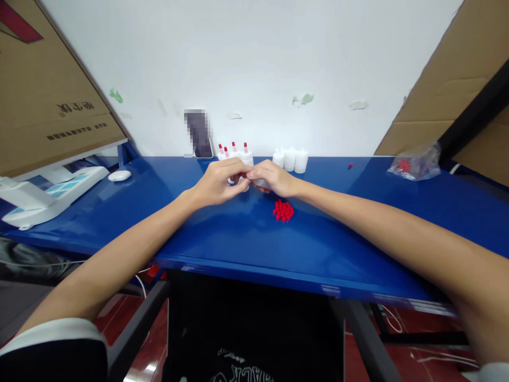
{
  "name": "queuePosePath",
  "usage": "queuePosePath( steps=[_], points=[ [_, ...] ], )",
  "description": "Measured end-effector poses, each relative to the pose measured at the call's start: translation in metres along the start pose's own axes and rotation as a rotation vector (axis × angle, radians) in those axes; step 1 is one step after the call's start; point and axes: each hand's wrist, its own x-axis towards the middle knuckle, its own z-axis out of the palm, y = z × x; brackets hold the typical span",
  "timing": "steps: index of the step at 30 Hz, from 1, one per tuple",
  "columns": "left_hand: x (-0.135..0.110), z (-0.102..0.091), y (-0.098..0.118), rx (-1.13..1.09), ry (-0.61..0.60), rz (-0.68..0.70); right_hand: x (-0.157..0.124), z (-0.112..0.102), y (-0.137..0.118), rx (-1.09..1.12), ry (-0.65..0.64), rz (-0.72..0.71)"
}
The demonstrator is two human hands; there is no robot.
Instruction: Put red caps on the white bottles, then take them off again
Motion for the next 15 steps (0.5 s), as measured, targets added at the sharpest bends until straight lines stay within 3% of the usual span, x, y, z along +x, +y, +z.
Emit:
queuePosePath(
  steps=[11,15],
  points=[
    [-0.001,0.016,-0.001,0.003,0.128,0.024,-0.001,0.004,0.006,-0.011,0.095,-0.063],
    [0.001,0.020,0.003,-0.034,0.153,-0.055,-0.002,0.005,0.006,0.059,0.141,-0.051]
  ],
)
